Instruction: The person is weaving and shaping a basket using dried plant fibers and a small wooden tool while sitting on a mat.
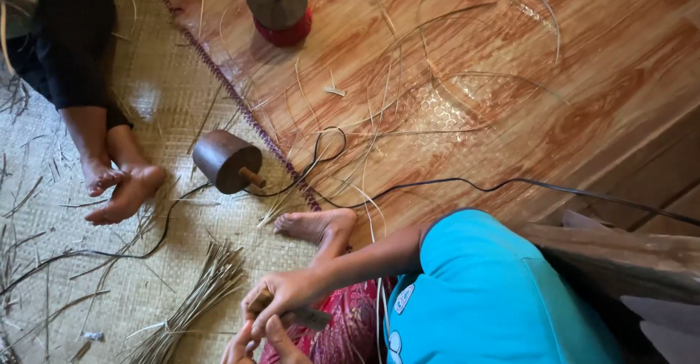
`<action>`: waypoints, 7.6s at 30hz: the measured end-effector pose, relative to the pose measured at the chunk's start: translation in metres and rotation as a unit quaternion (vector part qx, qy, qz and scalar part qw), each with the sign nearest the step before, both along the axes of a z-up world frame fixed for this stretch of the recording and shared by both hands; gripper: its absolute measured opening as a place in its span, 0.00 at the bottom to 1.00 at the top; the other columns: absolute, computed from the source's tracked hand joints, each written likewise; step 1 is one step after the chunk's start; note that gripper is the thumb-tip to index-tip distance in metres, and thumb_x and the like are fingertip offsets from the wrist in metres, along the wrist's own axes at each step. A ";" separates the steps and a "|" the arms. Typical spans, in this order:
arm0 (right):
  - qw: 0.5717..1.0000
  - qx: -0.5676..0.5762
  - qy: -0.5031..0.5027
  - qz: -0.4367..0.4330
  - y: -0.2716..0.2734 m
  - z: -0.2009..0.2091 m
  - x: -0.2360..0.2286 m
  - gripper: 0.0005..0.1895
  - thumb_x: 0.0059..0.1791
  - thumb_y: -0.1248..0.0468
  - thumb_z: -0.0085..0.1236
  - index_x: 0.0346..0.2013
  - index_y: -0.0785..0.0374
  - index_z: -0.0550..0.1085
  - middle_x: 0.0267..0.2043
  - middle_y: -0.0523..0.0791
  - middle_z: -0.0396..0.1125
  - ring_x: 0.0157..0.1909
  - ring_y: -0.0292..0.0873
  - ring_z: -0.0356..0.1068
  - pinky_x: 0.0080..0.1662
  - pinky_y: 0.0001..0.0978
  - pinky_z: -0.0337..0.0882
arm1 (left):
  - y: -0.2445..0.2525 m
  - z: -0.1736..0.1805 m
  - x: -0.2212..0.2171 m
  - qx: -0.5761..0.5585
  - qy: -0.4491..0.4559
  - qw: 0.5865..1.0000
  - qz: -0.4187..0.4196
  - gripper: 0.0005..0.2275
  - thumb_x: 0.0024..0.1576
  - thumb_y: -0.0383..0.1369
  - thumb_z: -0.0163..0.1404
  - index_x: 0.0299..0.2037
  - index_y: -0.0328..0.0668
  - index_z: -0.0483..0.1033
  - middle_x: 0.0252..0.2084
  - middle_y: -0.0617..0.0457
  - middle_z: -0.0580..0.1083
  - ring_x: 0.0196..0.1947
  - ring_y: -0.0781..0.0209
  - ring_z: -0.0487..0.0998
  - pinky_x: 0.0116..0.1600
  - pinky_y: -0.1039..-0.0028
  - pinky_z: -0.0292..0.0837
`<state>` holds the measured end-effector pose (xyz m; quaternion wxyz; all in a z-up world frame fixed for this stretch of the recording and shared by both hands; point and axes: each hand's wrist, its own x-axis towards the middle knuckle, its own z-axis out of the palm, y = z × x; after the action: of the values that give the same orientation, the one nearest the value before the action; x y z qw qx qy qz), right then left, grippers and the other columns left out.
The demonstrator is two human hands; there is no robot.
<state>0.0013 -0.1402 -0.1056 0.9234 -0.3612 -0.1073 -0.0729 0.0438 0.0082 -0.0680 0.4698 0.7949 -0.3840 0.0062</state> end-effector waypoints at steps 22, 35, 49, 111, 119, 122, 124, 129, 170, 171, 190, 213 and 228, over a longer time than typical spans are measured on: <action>0.973 -0.059 0.149 0.164 0.090 -0.015 -0.007 0.04 0.51 0.65 0.61 0.38 0.61 0.75 0.30 0.39 0.70 0.27 0.29 0.63 0.28 0.18 0.63 | 0.123 -0.012 -0.053 0.091 0.180 0.934 0.296 0.08 0.59 0.33 0.57 0.42 0.35 0.81 0.31 0.51 0.80 0.24 0.63 0.75 0.31 0.76 0.72; 0.967 -0.041 0.190 0.165 0.102 -0.013 0.020 0.03 0.53 0.67 0.57 0.38 0.64 0.73 0.27 0.42 0.66 0.24 0.32 0.61 0.26 0.22 0.63 | 0.177 -0.057 -0.106 0.124 0.153 0.904 0.380 0.07 0.58 0.32 0.56 0.40 0.35 0.80 0.34 0.50 0.74 0.27 0.60 0.74 0.33 0.72 0.73; 0.965 -0.089 0.161 0.187 0.115 -0.008 -0.009 0.02 0.53 0.66 0.58 0.36 0.62 0.75 0.30 0.40 0.69 0.28 0.30 0.62 0.30 0.19 0.63 | 0.145 0.009 -0.119 0.152 -0.126 0.883 0.425 0.13 0.61 0.20 0.47 0.56 0.30 0.74 0.55 0.42 0.74 0.55 0.45 0.73 0.65 0.57 0.67; 0.961 -0.033 0.228 0.151 0.101 -0.063 -0.005 0.09 0.50 0.68 0.57 0.41 0.72 0.73 0.13 0.43 0.53 0.11 0.33 0.51 0.20 0.25 0.57 | 0.071 -0.015 -0.083 -0.106 0.157 0.886 0.424 0.07 0.62 0.34 0.52 0.34 0.44 0.79 0.28 0.48 0.75 0.35 0.49 0.80 0.45 0.61 0.74; 0.955 0.014 0.259 0.145 0.095 -0.073 -0.001 0.09 0.47 0.71 0.58 0.40 0.75 0.72 0.20 0.47 0.60 0.13 0.32 0.51 0.20 0.28 0.58 | 0.062 -0.026 -0.079 -0.144 0.201 0.880 0.407 0.09 0.63 0.35 0.49 0.33 0.46 0.79 0.25 0.49 0.73 0.32 0.57 0.78 0.44 0.65 0.75; 0.953 0.015 0.268 0.142 0.096 -0.066 -0.001 0.09 0.47 0.72 0.57 0.39 0.76 0.72 0.19 0.45 0.58 0.12 0.32 0.51 0.19 0.27 0.58 | 0.064 -0.025 -0.080 -0.130 0.189 0.883 0.410 0.09 0.63 0.35 0.49 0.33 0.47 0.79 0.25 0.49 0.74 0.32 0.54 0.78 0.44 0.64 0.76; 0.944 0.004 0.293 0.152 0.095 -0.064 0.000 0.07 0.47 0.69 0.56 0.36 0.71 0.71 0.14 0.44 0.53 0.12 0.34 0.47 0.20 0.27 0.55 | 0.067 -0.027 -0.079 -0.074 0.135 0.899 0.410 0.07 0.63 0.35 0.50 0.34 0.48 0.78 0.27 0.48 0.74 0.34 0.47 0.80 0.44 0.61 0.76; 0.934 -0.001 0.313 0.171 0.092 -0.055 0.003 0.06 0.46 0.68 0.56 0.33 0.70 0.71 0.14 0.42 0.54 0.13 0.32 0.50 0.21 0.24 0.56 | 0.074 -0.044 -0.079 0.008 0.027 0.916 0.399 0.04 0.63 0.34 0.52 0.36 0.49 0.77 0.28 0.51 0.73 0.34 0.47 0.80 0.43 0.62 0.76; 0.910 -0.030 0.363 0.199 0.085 -0.093 0.020 0.08 0.47 0.61 0.59 0.36 0.63 0.73 0.10 0.40 0.47 0.14 0.41 0.53 0.25 0.27 0.58 | 0.057 -0.065 -0.093 -0.035 0.031 0.875 0.482 0.07 0.61 0.35 0.53 0.31 0.52 0.75 0.27 0.55 0.74 0.33 0.52 0.81 0.39 0.67 0.77; 0.920 -0.042 0.340 0.191 0.084 -0.088 0.024 0.08 0.49 0.61 0.58 0.37 0.61 0.73 0.12 0.37 0.49 0.14 0.35 0.53 0.25 0.23 0.58 | 0.057 -0.063 -0.094 -0.059 0.044 0.878 0.474 0.07 0.62 0.35 0.53 0.31 0.50 0.75 0.27 0.54 0.74 0.33 0.51 0.81 0.39 0.67 0.77; 0.886 -0.379 0.121 0.238 0.090 -0.076 -0.003 0.05 0.48 0.71 0.60 0.38 0.63 0.75 0.13 0.48 0.64 0.11 0.39 0.66 0.18 0.23 0.62 | 0.085 -0.072 -0.105 -0.202 0.253 0.834 0.446 0.05 0.62 0.32 0.52 0.43 0.42 0.79 0.38 0.50 0.79 0.41 0.61 0.81 0.49 0.68 0.77; 0.896 -0.199 0.258 0.302 0.121 -0.080 -0.006 0.03 0.49 0.72 0.59 0.34 0.72 0.74 0.23 0.53 0.66 0.10 0.36 0.60 0.15 0.29 0.62 | 0.099 -0.134 -0.110 -0.330 0.321 0.713 0.528 0.06 0.57 0.31 0.57 0.38 0.36 0.80 0.33 0.46 0.79 0.30 0.64 0.79 0.40 0.70 0.82; 0.900 -0.208 0.223 0.313 0.128 -0.097 -0.002 0.03 0.50 0.74 0.58 0.32 0.72 0.72 0.19 0.51 0.64 0.09 0.37 0.57 0.15 0.31 0.60 | 0.105 -0.163 -0.091 -0.378 0.272 0.660 0.589 0.05 0.54 0.31 0.57 0.34 0.37 0.80 0.23 0.50 0.73 0.24 0.66 0.75 0.32 0.73 0.77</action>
<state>-0.0009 -0.0121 -0.2028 0.8024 -0.4995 -0.0182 0.3261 -0.0469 0.1136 -0.2308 0.7117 0.5750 0.3448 0.2098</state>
